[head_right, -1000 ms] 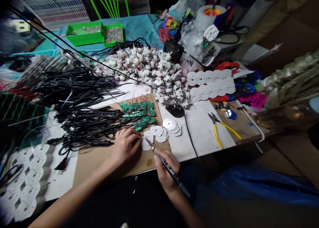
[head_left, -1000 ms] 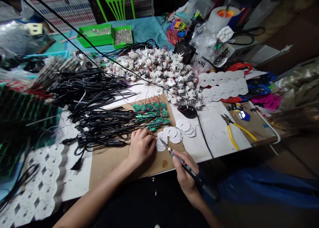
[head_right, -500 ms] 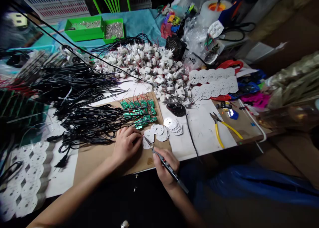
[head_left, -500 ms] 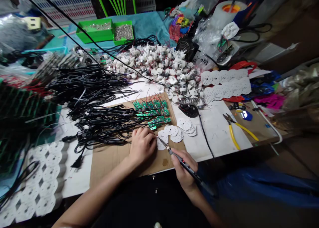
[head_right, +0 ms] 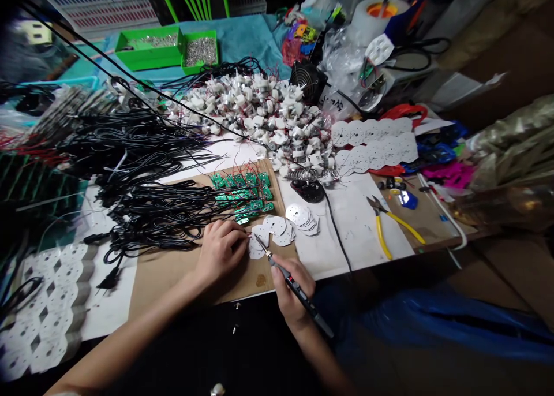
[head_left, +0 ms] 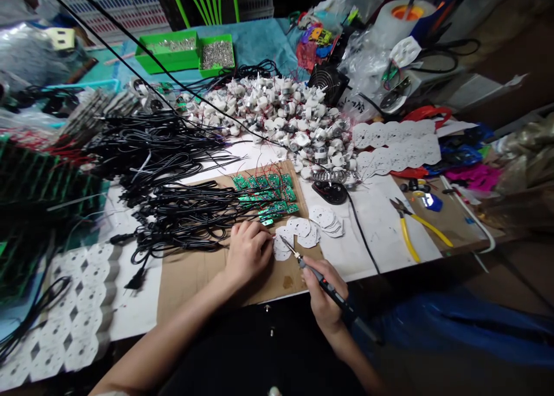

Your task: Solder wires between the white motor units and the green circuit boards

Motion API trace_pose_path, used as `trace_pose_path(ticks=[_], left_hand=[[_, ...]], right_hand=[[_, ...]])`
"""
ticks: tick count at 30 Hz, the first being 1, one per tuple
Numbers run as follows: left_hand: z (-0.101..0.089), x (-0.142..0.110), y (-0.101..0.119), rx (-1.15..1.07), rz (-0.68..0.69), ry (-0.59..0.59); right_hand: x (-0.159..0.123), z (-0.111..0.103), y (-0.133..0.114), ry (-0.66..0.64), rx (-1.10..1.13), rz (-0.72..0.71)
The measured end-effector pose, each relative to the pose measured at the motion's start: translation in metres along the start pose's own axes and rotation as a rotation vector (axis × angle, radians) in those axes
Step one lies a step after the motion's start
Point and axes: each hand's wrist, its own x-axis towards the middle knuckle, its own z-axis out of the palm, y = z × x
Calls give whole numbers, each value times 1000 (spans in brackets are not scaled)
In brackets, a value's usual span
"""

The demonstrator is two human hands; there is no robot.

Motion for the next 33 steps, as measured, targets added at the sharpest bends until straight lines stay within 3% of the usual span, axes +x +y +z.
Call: trace_pose_path(ticks=[18, 33], left_hand=[[1, -3, -6, -10, 114, 5], [2, -7, -9, 8, 123, -36]], right_hand=[[6, 1, -3, -42, 30, -7], [8, 1, -6, -36, 5, -37]])
